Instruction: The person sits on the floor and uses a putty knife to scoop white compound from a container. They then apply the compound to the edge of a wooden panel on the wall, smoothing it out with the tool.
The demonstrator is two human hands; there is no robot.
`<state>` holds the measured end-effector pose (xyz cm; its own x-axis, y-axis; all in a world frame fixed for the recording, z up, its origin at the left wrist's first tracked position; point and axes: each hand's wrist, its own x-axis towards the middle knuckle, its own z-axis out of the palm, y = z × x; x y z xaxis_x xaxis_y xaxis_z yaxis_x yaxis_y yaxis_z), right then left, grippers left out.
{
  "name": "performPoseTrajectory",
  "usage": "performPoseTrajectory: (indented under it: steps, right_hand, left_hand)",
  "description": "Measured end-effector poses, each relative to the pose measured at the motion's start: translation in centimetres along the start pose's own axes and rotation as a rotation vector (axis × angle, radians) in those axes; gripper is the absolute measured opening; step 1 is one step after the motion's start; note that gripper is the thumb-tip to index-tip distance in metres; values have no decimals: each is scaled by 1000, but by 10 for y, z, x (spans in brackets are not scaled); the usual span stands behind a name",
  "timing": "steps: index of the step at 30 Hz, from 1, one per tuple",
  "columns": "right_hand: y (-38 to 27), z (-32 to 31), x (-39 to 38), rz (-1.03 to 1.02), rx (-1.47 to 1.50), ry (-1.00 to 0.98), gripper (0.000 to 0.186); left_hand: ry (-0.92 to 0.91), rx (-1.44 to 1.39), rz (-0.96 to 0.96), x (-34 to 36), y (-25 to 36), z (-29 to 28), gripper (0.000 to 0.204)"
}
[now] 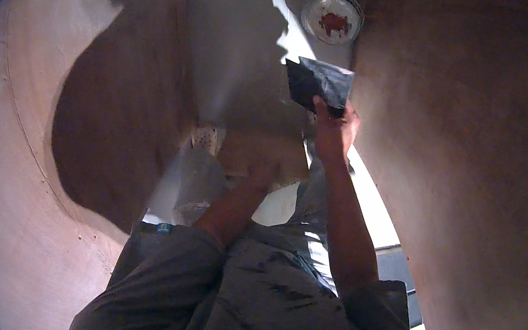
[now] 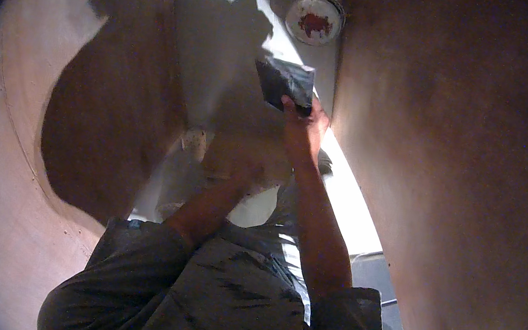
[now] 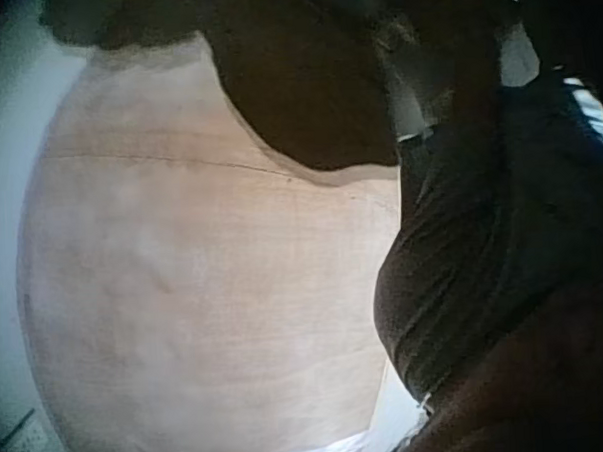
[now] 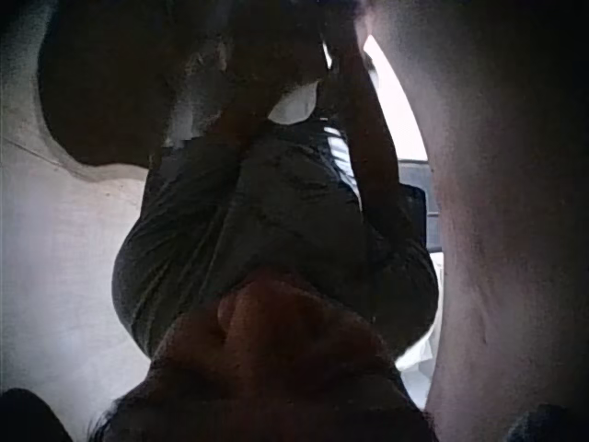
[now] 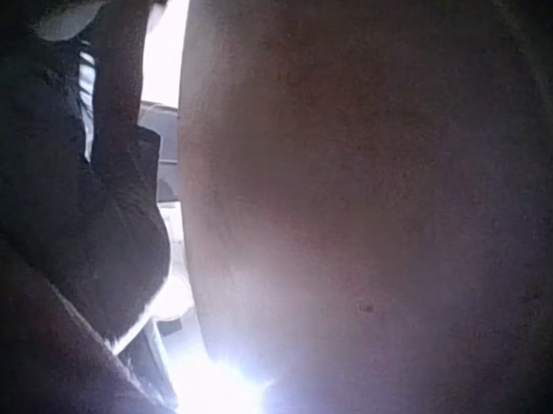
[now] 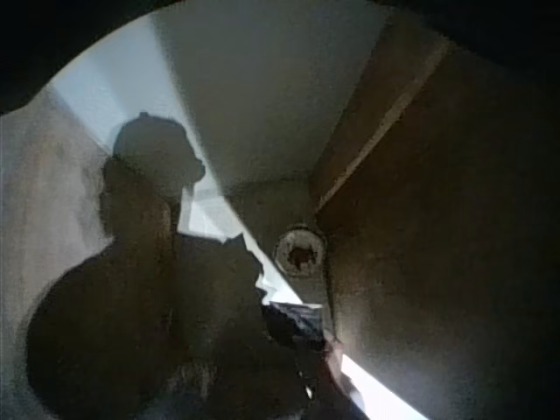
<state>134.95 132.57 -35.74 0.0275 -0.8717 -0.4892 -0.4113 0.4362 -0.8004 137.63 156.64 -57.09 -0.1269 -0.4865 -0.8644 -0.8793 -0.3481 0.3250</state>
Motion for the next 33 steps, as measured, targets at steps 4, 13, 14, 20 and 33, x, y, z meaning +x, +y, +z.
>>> performPoseTrajectory:
  steps: [4,13,14,20,33]
  right_hand:
    - [22,22,30,-102,-149,-4,26]
    - [24,40,85,-470,-233,176,38]
    - [20,43,84,-454,-190,66,44]
    - [55,4,76,-401,149,-93,45]
    - [83,5,-96,-302,812,-544,22]
  left_hand:
    - [-44,19,7,24,12,-22,25]
    - [20,223,53,80,-28,-86,23]
    - [19,256,22,90,-38,-101,23]
    - [330,-853,110,-16,-15,-200,32]
    - [596,-1571,680,-182,-19,-141,12]
